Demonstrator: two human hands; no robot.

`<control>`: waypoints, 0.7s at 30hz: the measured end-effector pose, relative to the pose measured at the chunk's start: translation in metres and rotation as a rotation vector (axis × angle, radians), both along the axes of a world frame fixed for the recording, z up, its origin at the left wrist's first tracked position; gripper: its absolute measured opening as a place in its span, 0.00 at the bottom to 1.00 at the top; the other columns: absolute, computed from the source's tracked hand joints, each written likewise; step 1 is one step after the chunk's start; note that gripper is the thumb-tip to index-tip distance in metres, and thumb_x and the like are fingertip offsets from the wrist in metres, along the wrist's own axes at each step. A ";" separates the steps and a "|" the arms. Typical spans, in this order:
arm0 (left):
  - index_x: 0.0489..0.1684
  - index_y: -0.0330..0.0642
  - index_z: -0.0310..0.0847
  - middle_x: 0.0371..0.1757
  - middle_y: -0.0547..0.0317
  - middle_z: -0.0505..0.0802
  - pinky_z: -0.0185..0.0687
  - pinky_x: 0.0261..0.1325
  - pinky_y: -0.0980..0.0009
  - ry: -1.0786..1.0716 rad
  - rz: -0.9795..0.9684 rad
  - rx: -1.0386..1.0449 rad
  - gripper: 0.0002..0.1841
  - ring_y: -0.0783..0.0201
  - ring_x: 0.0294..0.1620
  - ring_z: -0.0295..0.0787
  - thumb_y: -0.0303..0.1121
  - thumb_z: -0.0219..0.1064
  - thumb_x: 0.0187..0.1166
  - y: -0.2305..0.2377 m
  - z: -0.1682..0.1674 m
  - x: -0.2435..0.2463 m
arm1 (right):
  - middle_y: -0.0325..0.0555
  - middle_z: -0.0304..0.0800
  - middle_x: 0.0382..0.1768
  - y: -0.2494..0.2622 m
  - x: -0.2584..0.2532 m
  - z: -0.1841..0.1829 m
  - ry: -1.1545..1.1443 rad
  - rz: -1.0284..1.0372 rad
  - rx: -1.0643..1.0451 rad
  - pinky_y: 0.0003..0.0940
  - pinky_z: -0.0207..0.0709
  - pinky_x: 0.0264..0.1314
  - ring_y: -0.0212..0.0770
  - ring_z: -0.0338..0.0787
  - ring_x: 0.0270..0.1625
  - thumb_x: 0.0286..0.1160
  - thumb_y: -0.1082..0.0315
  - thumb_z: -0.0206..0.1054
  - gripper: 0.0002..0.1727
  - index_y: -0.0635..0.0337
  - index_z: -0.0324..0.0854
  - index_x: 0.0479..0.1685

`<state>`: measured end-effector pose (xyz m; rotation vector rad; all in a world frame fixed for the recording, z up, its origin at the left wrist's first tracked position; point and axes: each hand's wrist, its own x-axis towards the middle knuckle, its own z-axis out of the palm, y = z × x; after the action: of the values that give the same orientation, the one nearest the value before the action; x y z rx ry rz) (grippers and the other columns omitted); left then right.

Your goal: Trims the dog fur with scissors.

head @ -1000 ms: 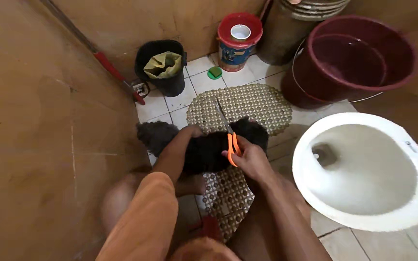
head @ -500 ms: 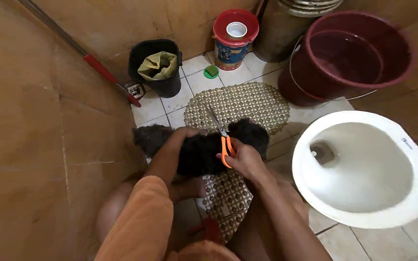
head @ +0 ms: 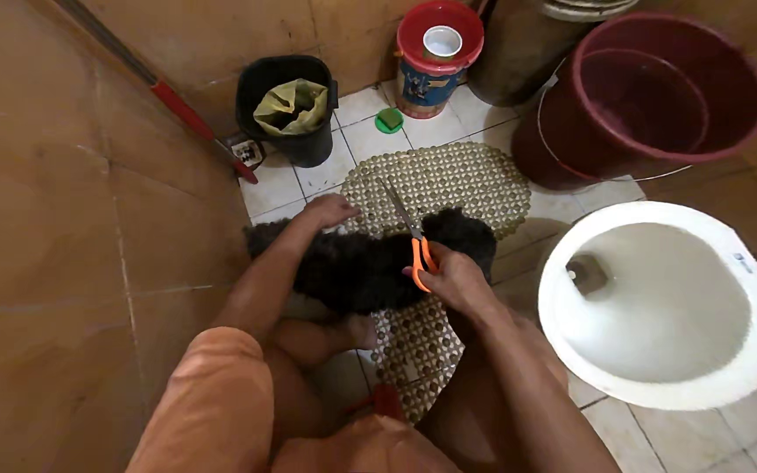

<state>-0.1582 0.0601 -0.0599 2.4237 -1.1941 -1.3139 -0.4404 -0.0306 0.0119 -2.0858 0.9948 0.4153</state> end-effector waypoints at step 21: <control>0.50 0.34 0.91 0.52 0.38 0.94 0.77 0.67 0.35 -0.011 -0.013 -0.127 0.14 0.40 0.57 0.90 0.37 0.65 0.87 0.008 0.018 -0.024 | 0.57 0.91 0.54 0.001 -0.020 0.002 0.087 0.119 0.213 0.64 0.79 0.64 0.55 0.90 0.57 0.70 0.36 0.72 0.38 0.59 0.82 0.68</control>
<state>-0.1819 0.0682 -0.0418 2.3409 -1.2578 -1.1915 -0.4606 -0.0297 0.0140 -1.9523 0.8391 0.6486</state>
